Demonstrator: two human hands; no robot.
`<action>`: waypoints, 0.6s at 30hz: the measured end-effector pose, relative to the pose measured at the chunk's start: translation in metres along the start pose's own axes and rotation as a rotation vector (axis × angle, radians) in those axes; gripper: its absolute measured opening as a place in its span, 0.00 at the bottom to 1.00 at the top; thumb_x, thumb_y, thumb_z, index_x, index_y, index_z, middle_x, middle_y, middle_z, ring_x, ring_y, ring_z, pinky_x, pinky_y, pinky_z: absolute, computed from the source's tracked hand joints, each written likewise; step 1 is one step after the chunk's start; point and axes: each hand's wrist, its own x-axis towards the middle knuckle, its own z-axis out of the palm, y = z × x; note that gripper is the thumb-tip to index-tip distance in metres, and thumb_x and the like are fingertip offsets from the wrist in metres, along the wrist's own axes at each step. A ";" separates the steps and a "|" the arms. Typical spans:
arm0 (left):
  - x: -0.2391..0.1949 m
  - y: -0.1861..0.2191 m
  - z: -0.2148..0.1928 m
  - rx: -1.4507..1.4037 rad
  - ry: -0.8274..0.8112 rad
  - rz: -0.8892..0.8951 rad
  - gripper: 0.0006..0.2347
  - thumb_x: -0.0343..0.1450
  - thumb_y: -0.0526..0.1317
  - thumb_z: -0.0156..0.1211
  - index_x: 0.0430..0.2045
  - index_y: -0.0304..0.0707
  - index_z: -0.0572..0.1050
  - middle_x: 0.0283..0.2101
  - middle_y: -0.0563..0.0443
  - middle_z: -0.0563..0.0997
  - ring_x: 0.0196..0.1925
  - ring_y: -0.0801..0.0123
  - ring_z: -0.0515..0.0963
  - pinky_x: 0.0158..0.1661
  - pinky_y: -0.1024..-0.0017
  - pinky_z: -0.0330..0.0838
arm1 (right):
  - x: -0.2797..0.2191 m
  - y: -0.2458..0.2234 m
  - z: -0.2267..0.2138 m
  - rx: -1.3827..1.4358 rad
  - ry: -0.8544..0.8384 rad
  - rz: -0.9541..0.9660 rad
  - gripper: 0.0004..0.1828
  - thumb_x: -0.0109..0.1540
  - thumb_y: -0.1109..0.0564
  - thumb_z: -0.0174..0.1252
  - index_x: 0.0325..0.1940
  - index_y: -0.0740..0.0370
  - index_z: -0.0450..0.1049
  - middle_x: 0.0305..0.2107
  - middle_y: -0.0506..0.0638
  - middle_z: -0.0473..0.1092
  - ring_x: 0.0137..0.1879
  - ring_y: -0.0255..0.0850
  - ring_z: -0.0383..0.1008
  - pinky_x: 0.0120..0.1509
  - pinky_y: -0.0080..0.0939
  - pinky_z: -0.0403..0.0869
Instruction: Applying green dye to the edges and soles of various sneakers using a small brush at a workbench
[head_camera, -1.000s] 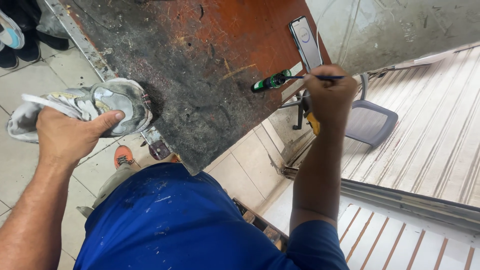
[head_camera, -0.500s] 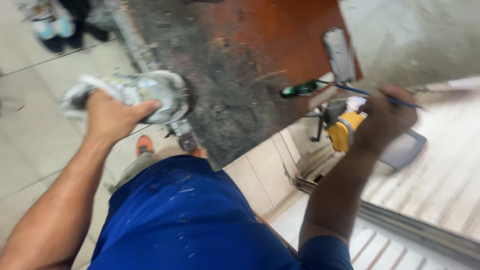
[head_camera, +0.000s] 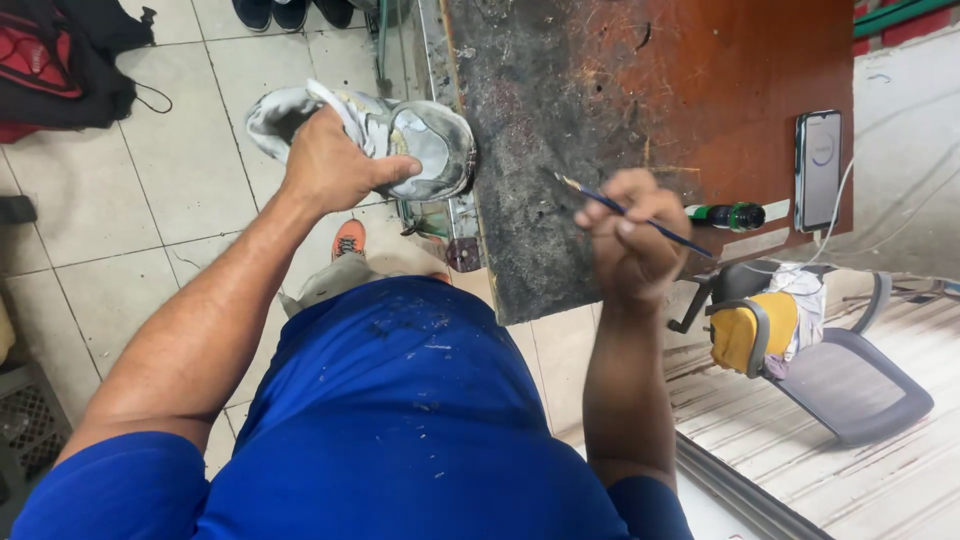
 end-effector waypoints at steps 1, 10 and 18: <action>0.002 0.003 -0.001 0.062 -0.068 -0.070 0.24 0.57 0.49 0.85 0.36 0.38 0.77 0.38 0.45 0.84 0.40 0.56 0.83 0.41 0.60 0.78 | 0.003 0.008 0.007 0.036 -0.033 0.083 0.07 0.59 0.70 0.51 0.38 0.64 0.70 0.47 0.67 0.67 0.47 0.57 0.78 0.52 0.54 0.84; 0.017 -0.008 0.000 0.144 -0.113 -0.105 0.31 0.56 0.54 0.83 0.46 0.38 0.74 0.47 0.50 0.83 0.47 0.62 0.81 0.45 0.63 0.75 | 0.027 0.064 0.042 -0.208 -0.029 0.079 0.17 0.58 0.81 0.52 0.34 0.61 0.65 0.41 0.61 0.68 0.36 0.50 0.79 0.45 0.48 0.85; 0.020 -0.022 0.006 0.164 -0.107 -0.161 0.37 0.55 0.61 0.81 0.47 0.34 0.71 0.36 0.51 0.80 0.39 0.65 0.78 0.38 0.63 0.73 | 0.018 0.074 0.052 -0.375 -0.030 -0.056 0.11 0.59 0.77 0.54 0.36 0.65 0.67 0.35 0.63 0.66 0.34 0.49 0.76 0.44 0.49 0.87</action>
